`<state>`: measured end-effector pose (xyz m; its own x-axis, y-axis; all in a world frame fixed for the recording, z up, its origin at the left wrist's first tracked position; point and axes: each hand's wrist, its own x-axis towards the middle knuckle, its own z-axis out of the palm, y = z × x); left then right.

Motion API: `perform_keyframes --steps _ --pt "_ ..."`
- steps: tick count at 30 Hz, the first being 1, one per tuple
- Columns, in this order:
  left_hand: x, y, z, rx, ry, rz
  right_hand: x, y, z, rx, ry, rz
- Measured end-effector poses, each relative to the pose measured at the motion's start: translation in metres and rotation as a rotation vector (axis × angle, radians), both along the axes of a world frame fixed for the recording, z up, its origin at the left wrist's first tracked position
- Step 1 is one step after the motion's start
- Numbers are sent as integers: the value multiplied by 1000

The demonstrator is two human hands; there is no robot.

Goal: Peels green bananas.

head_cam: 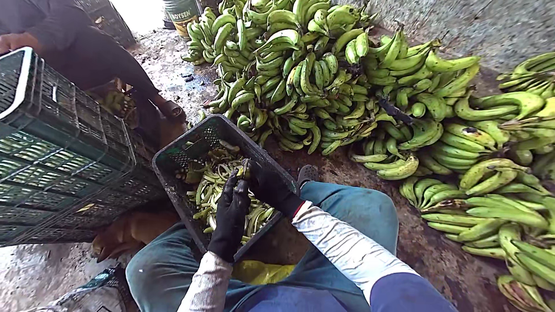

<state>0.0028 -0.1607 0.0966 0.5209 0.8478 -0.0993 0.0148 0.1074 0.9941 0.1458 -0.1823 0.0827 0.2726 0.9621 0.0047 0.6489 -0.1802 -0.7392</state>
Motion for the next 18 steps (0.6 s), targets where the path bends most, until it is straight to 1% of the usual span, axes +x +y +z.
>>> perform_keyframes --steps 2,4,6,7,8,9,12,14,15,18 --pt "-2 1 6 -137 -11 -14 5 1 -10 129 0 38" --pt "-14 5 10 -272 -97 -99 13 4 -22 258 81 159" --pt "-29 15 5 -341 -231 -135 19 5 -24 390 296 238" --pt "-36 21 3 -363 -282 -115 23 6 -21 466 433 242" --pt "-43 26 0 -379 -321 -89 28 6 -17 529 561 213" --pt "-49 31 -4 -393 -350 -50 34 5 -10 580 682 140" --pt "-62 41 -17 -430 -390 80 68 7 16 727 910 -233" --pt "-66 41 -29 -423 -321 114 95 2 26 789 960 -415" --pt "-68 40 -35 -407 -233 119 105 -1 28 818 964 -449" --pt "-69 32 -39 -273 145 31 116 -9 29 873 977 -465"
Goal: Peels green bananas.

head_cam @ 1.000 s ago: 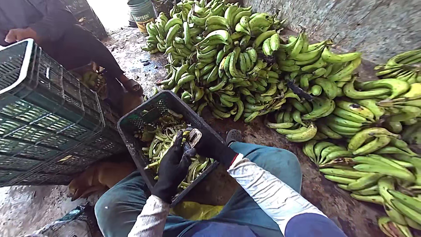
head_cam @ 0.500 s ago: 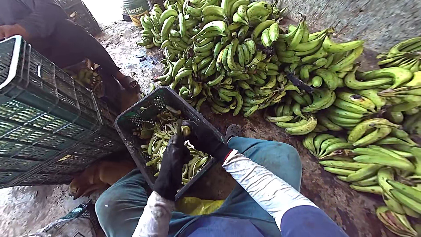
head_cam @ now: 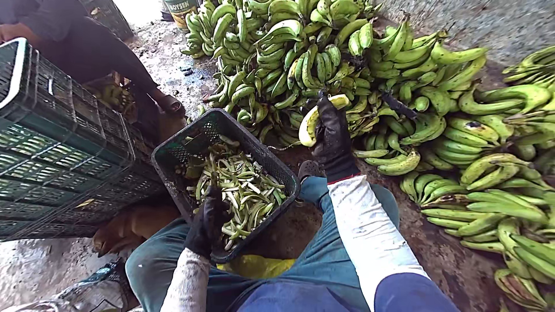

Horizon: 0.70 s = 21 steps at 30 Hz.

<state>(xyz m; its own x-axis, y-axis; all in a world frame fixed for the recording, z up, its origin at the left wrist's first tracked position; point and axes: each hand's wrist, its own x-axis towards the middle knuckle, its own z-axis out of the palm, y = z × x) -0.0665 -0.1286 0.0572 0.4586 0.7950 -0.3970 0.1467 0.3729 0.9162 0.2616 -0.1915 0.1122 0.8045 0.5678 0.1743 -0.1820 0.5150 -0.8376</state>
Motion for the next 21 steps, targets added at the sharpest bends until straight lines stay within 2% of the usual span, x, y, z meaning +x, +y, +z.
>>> perform_keyframes --steps 4,9,13,17,21 --pt "2 2 -5 108 289 -14 -5 0 0 -75 -2 -24" --pt "2 2 6 81 430 -110 -9 4 3 -147 -25 22" --pt "20 -14 20 39 179 -150 -43 8 -3 -253 -2 173" --pt "37 -42 36 208 -89 -373 -72 -6 -8 -472 -106 287" --pt "46 -60 37 256 -231 -427 -83 -9 -5 -483 -151 301"
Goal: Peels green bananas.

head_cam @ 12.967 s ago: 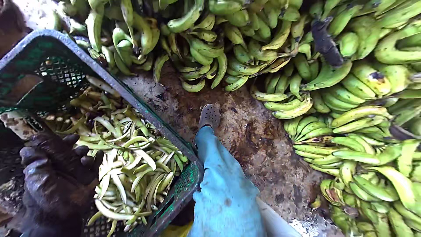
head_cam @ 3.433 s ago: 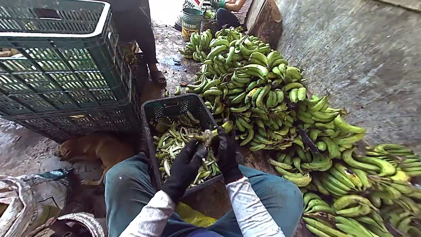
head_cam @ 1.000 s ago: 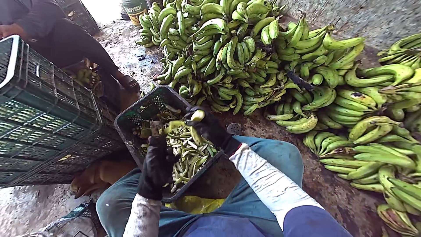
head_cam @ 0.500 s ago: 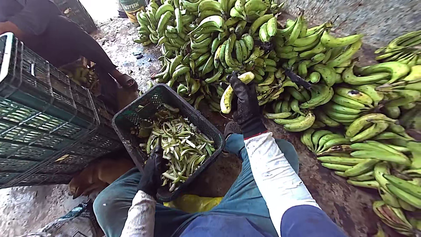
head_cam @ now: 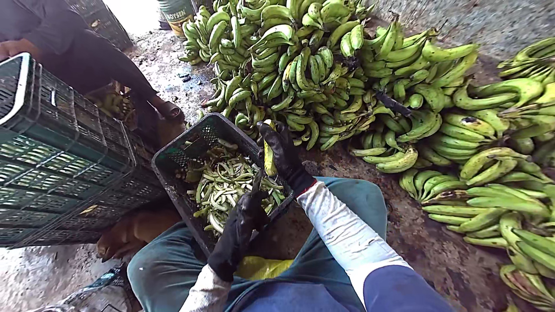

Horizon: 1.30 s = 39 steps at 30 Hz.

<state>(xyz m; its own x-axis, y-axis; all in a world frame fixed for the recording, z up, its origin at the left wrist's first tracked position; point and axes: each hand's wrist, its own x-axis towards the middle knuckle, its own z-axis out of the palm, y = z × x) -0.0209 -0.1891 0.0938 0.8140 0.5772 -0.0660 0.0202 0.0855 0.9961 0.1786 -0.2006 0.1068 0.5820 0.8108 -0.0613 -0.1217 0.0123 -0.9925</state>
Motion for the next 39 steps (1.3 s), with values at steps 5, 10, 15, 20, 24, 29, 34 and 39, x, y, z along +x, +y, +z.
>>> perform_keyframes --steps 5,10,15,20,24,29,34,39 --pt "1 -5 0 61 -20 -35 -3 0 2 63 -57 -34" --pt "5 -9 -3 26 -13 3 -7 -1 -4 120 -11 -39" --pt "9 -7 -15 116 50 98 -26 -2 -4 108 14 17" --pt "11 -1 -26 350 220 267 -49 -2 -9 104 276 121" --pt "10 -5 -27 312 242 267 -43 -5 -15 77 264 184" --pt "7 -22 -4 302 263 193 -24 -9 -22 415 -125 28" --pt "7 -23 1 627 359 282 -33 -4 -20 527 242 134" --pt "7 0 -5 832 616 358 -47 7 -11 343 770 205"
